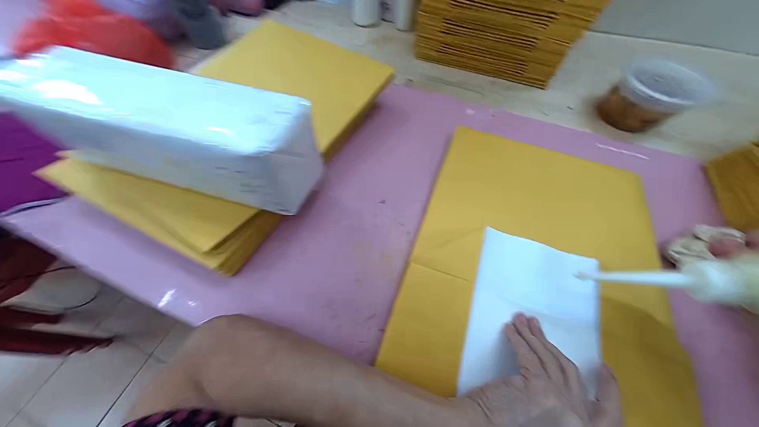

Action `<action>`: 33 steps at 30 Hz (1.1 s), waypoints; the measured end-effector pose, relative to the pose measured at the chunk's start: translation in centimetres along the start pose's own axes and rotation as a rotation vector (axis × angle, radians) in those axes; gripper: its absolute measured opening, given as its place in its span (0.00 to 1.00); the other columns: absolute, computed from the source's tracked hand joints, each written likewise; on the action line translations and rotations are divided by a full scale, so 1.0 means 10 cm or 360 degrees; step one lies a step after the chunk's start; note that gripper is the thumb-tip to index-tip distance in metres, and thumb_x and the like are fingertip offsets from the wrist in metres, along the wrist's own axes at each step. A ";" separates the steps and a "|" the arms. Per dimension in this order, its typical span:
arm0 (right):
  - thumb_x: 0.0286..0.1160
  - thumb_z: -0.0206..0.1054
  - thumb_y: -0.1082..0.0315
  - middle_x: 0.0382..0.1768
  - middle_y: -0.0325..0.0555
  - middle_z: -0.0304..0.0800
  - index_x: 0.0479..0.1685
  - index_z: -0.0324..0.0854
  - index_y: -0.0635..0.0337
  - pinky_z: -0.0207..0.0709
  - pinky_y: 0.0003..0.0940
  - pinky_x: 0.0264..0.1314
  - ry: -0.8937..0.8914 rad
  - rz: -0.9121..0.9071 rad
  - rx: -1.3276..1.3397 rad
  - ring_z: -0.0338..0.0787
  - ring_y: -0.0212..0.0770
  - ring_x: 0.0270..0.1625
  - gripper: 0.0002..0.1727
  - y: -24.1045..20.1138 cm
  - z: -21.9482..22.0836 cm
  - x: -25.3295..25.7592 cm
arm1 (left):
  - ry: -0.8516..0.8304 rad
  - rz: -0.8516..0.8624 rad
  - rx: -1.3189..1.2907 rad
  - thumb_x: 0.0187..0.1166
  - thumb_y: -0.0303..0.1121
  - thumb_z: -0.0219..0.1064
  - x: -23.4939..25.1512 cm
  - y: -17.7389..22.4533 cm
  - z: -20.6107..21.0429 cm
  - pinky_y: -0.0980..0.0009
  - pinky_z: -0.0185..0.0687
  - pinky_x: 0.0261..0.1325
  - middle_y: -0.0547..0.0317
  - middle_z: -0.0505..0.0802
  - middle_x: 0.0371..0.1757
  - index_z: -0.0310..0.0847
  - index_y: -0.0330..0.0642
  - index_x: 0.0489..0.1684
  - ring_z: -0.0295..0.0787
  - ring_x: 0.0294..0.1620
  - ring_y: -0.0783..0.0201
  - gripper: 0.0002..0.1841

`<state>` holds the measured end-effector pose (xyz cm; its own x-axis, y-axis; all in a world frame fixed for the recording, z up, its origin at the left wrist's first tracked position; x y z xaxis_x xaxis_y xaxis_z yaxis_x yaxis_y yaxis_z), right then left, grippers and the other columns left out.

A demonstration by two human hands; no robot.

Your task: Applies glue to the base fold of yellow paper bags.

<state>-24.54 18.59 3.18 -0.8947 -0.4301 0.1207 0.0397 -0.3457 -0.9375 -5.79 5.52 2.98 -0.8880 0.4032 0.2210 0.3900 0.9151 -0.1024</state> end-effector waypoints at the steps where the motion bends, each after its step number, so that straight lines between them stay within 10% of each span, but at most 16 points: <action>1: 0.77 0.67 0.60 0.66 0.50 0.85 0.69 0.74 0.56 0.81 0.42 0.74 0.0089 -0.0054 -0.0072 0.86 0.48 0.71 0.23 -0.09 0.11 -0.01 | 0.0063 0.0026 0.0054 0.85 0.21 0.52 -0.01 0.00 0.01 0.43 0.85 0.54 0.27 0.92 0.50 0.78 0.36 0.77 0.91 0.54 0.28 0.22; 7: 0.60 0.81 0.67 0.54 0.44 0.92 0.63 0.70 0.51 0.93 0.40 0.53 0.0419 -0.0434 -0.0611 0.96 0.46 0.54 0.31 -0.29 0.64 -0.04 | 0.0243 0.0053 0.0218 0.85 0.19 0.48 -0.02 -0.01 0.08 0.46 0.84 0.48 0.29 0.93 0.43 0.81 0.39 0.76 0.93 0.45 0.31 0.25; 14: 0.62 0.78 0.71 0.46 0.34 0.94 0.55 0.75 0.47 0.94 0.33 0.46 0.0542 -0.0349 -0.0695 0.97 0.35 0.45 0.23 -0.21 0.55 -0.05 | 0.0149 0.0066 0.0156 0.85 0.18 0.46 -0.01 -0.02 0.12 0.44 0.82 0.53 0.27 0.92 0.46 0.77 0.41 0.80 0.92 0.47 0.29 0.27; 26: 0.70 0.72 0.75 0.36 0.43 0.95 0.51 0.76 0.58 0.95 0.35 0.40 0.0595 0.0075 -0.0337 0.97 0.39 0.35 0.14 0.28 0.80 0.46 | 0.0057 0.0046 0.0103 0.84 0.17 0.46 -0.01 -0.04 0.13 0.43 0.80 0.58 0.25 0.91 0.47 0.73 0.41 0.83 0.91 0.50 0.28 0.28; 33: 0.67 0.74 0.72 0.45 0.34 0.94 0.56 0.75 0.49 0.94 0.33 0.47 0.0551 -0.0410 -0.0787 0.97 0.35 0.45 0.20 -0.21 0.56 0.03 | -0.0032 0.0045 0.0057 0.84 0.17 0.46 -0.01 -0.04 0.13 0.44 0.79 0.58 0.24 0.90 0.50 0.70 0.41 0.85 0.90 0.52 0.28 0.29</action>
<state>-22.41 14.47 6.99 -0.9430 -0.0628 0.3268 -0.3304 0.0582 -0.9421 -6.22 5.08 1.72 -0.8815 0.4286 0.1982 0.4066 0.9023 -0.1433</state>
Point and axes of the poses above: each hand's wrist, its own x-axis towards the middle knuckle, its own z-axis out of the palm, y = z × x, the point moved 8 cm from there along x, towards the middle knuckle
